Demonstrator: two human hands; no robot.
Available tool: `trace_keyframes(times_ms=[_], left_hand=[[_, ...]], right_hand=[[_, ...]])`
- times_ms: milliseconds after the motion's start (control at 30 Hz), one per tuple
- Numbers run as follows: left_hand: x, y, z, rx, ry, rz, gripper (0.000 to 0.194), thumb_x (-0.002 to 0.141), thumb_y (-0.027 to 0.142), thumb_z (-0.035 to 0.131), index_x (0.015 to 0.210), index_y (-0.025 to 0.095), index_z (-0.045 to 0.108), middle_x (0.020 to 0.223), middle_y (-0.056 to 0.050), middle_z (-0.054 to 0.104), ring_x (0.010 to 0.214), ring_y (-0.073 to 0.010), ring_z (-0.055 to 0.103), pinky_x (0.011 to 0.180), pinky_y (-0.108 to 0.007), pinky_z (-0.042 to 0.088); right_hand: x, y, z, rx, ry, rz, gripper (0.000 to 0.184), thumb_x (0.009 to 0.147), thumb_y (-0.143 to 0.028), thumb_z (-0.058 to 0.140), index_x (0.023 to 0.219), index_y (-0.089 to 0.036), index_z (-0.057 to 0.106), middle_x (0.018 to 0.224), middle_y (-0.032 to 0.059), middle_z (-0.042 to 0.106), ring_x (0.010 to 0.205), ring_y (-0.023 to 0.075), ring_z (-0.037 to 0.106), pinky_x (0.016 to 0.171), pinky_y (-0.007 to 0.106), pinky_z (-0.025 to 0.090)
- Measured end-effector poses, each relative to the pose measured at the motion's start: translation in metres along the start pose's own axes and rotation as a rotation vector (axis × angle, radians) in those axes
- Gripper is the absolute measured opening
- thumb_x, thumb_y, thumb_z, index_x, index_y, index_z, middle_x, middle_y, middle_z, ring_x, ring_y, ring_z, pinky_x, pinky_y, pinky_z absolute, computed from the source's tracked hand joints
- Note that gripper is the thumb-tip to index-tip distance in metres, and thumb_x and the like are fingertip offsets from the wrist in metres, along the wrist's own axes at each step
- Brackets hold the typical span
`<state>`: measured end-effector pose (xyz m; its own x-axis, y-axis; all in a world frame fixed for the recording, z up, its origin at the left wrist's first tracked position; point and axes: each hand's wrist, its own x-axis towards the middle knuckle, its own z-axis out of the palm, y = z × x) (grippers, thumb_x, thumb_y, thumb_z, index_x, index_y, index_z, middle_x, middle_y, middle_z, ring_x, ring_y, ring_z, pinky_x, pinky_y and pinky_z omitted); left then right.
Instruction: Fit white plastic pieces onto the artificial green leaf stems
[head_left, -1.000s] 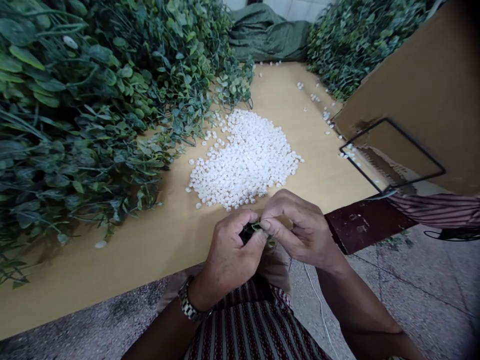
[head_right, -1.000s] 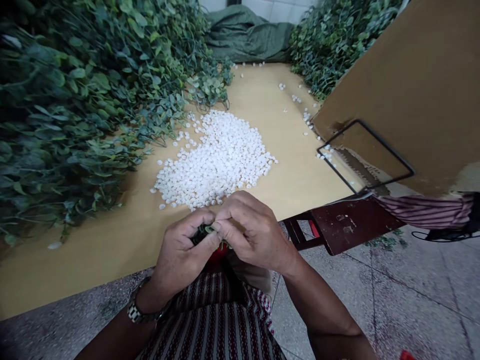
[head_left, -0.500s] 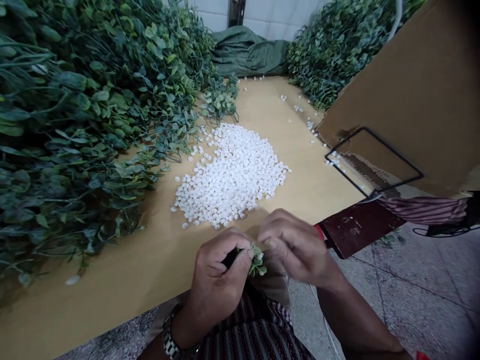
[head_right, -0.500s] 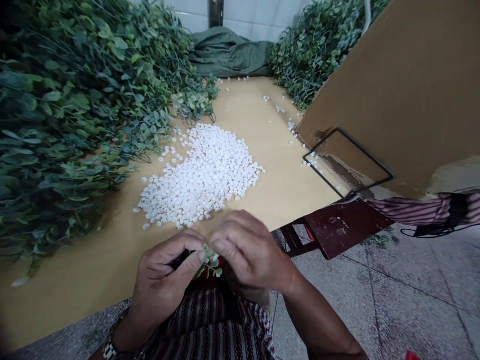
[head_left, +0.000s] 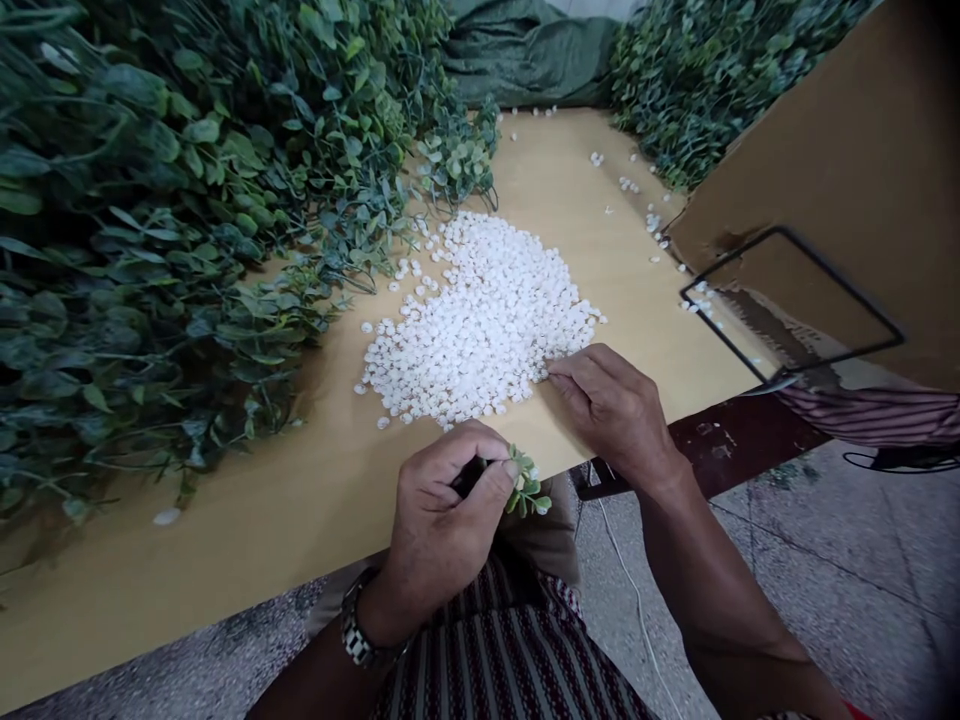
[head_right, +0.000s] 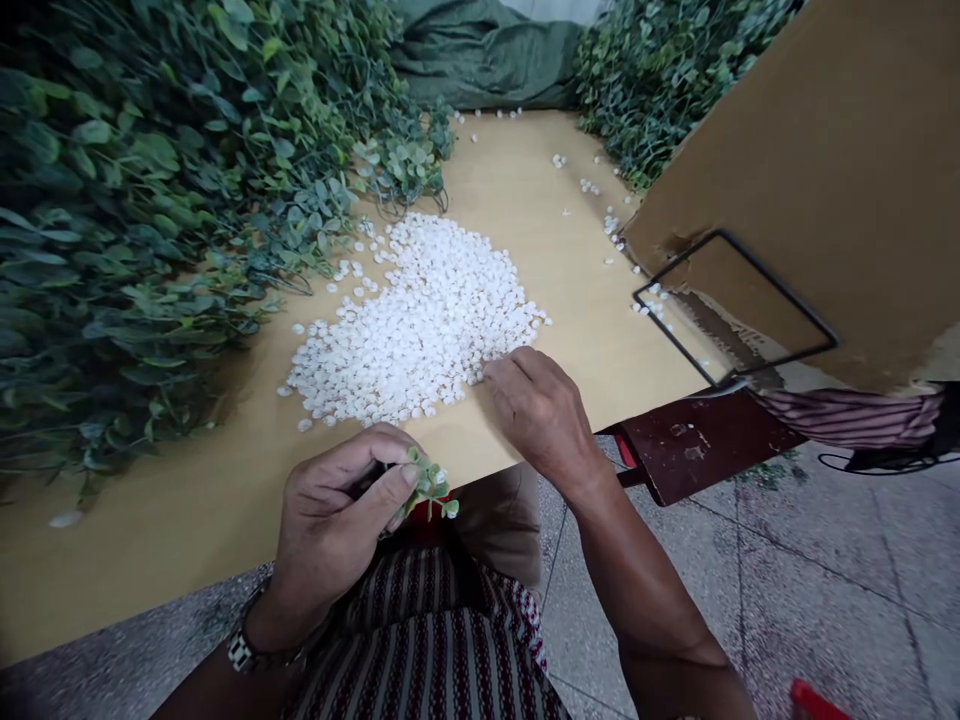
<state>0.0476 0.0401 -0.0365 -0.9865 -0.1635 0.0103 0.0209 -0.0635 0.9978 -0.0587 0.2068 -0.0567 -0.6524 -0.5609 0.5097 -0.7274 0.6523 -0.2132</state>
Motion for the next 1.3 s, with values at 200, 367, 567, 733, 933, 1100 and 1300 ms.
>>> trace_keyframes(times_ms=[200,367,567,733,933,1100,1300], left_hand=[[-0.002,-0.002,-0.002,0.009,-0.003,0.033,0.016,0.078,0.011,0.055,0.064,0.016,0.057,0.067,-0.001,0.056,0.047,-0.0065,0.043,0.037,-0.019,0.031],[-0.001,-0.002,-0.003,0.030,-0.022,0.090,0.018,0.080,0.011,0.054,0.063,0.015,0.057,0.065,-0.001,0.055,0.048,-0.0068,0.044,0.039,-0.019,0.031],[0.002,-0.001,-0.002,0.056,-0.042,0.084,0.018,0.081,0.010,0.053,0.064,0.015,0.058,0.065,-0.001,0.055,0.051,-0.0077,0.046,0.040,-0.019,0.032],[0.001,-0.001,-0.002,0.062,-0.038,0.111,0.018,0.080,0.010,0.053,0.063,0.015,0.057,0.064,-0.001,0.054,0.052,-0.0085,0.047,0.040,-0.020,0.031],[0.000,-0.002,-0.002,0.040,-0.045,0.079,0.016,0.080,0.010,0.053,0.065,0.015,0.057,0.066,0.000,0.056,0.046,-0.0051,0.041,0.039,-0.019,0.032],[0.001,-0.003,0.000,0.017,-0.022,0.063,0.014,0.079,0.009,0.054,0.067,0.016,0.057,0.069,-0.001,0.056,0.045,-0.0049,0.041,0.038,-0.019,0.032],[-0.002,-0.003,0.000,-0.009,-0.006,0.040,0.013,0.079,0.011,0.055,0.067,0.016,0.058,0.069,-0.001,0.056,0.049,-0.0070,0.045,0.038,-0.019,0.032]], right_hand=[[-0.001,0.002,-0.008,0.189,0.043,0.125,0.013,0.086,-0.013,0.050,0.089,-0.018,0.061,0.082,0.0053,0.064,0.077,0.0168,0.062,0.069,0.031,0.050],[0.001,0.011,-0.014,0.170,0.048,0.246,0.012,0.085,-0.013,0.050,0.086,-0.017,0.061,0.082,0.0051,0.064,0.077,0.0165,0.061,0.070,0.032,0.049],[0.008,0.014,-0.012,0.128,-0.002,0.142,0.015,0.084,-0.011,0.049,0.085,-0.016,0.062,0.078,0.0053,0.062,0.074,0.0167,0.059,0.067,0.032,0.048],[0.006,0.016,-0.009,0.082,-0.038,0.070,0.014,0.087,-0.014,0.048,0.086,-0.018,0.062,0.079,0.0057,0.061,0.076,0.0175,0.058,0.069,0.032,0.048],[0.005,0.016,-0.009,0.147,-0.035,0.053,0.010,0.086,-0.015,0.050,0.081,-0.018,0.058,0.078,0.0053,0.059,0.078,0.0185,0.056,0.071,0.034,0.045],[0.005,0.013,-0.006,0.556,0.005,0.245,0.005,0.086,-0.018,0.055,0.082,-0.019,0.057,0.074,0.0000,0.057,0.068,0.0125,0.053,0.063,0.028,0.043],[-0.002,0.014,-0.007,0.804,0.244,0.460,0.003,0.083,-0.019,0.062,0.084,-0.019,0.059,0.076,-0.0006,0.060,0.069,0.0116,0.055,0.066,0.027,0.043]])
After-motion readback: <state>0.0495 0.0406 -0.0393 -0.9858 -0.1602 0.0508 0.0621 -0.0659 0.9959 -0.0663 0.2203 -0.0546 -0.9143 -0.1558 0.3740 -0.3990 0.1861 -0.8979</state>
